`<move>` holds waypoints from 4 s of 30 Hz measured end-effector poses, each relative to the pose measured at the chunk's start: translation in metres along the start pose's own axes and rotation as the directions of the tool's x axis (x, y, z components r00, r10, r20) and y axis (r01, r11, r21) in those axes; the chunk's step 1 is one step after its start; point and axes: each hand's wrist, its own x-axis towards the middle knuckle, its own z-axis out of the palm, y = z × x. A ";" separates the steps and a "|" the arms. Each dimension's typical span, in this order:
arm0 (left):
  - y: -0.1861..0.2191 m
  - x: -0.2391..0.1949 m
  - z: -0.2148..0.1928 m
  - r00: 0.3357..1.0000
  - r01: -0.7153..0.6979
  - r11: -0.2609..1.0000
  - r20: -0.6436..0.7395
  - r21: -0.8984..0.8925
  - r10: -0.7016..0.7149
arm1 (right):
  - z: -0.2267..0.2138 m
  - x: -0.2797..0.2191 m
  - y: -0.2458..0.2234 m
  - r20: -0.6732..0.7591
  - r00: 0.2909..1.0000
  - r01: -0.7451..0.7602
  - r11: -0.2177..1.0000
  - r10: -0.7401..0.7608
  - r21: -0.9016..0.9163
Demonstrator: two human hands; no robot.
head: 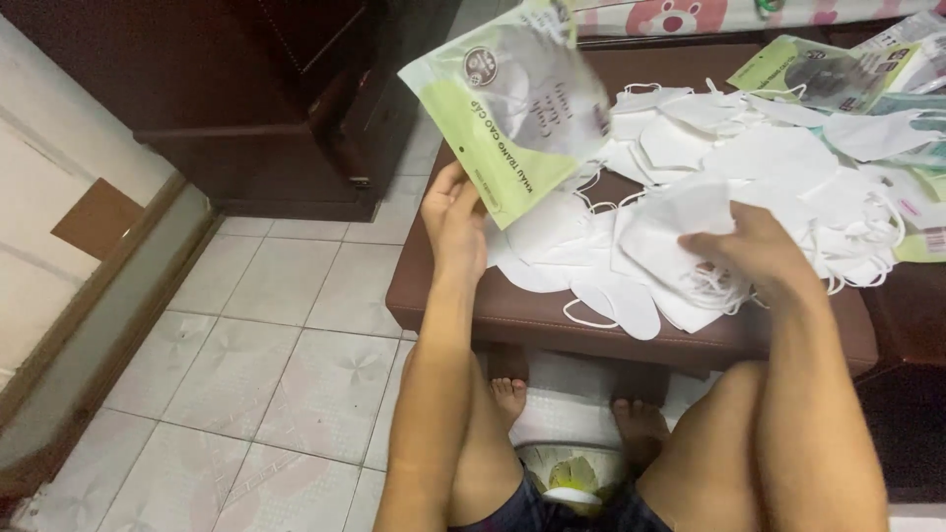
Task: Manually folding and inserting face masks into plastic packaging bags.
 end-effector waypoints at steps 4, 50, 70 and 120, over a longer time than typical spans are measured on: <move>-0.004 -0.003 0.002 0.997 -0.073 0.995 0.001 0.071 0.073 | 0.013 0.026 0.026 -0.120 0.989 0.002 0.825 -0.084 -0.565; -0.016 -0.028 0.044 0.934 -0.318 0.786 0.031 0.530 0.356 | 0.109 -0.027 -0.070 0.072 0.708 0.639 0.681 -0.702 0.358; -0.035 -0.045 0.055 0.864 -0.503 0.548 0.397 0.668 0.309 | 0.113 -0.013 -0.030 -0.243 0.723 0.655 0.754 -0.647 -0.058; 0.018 -0.002 0.016 0.356 -0.589 -0.039 0.302 0.807 0.884 | 0.101 -0.028 -0.065 0.070 0.766 0.543 0.701 -0.639 0.462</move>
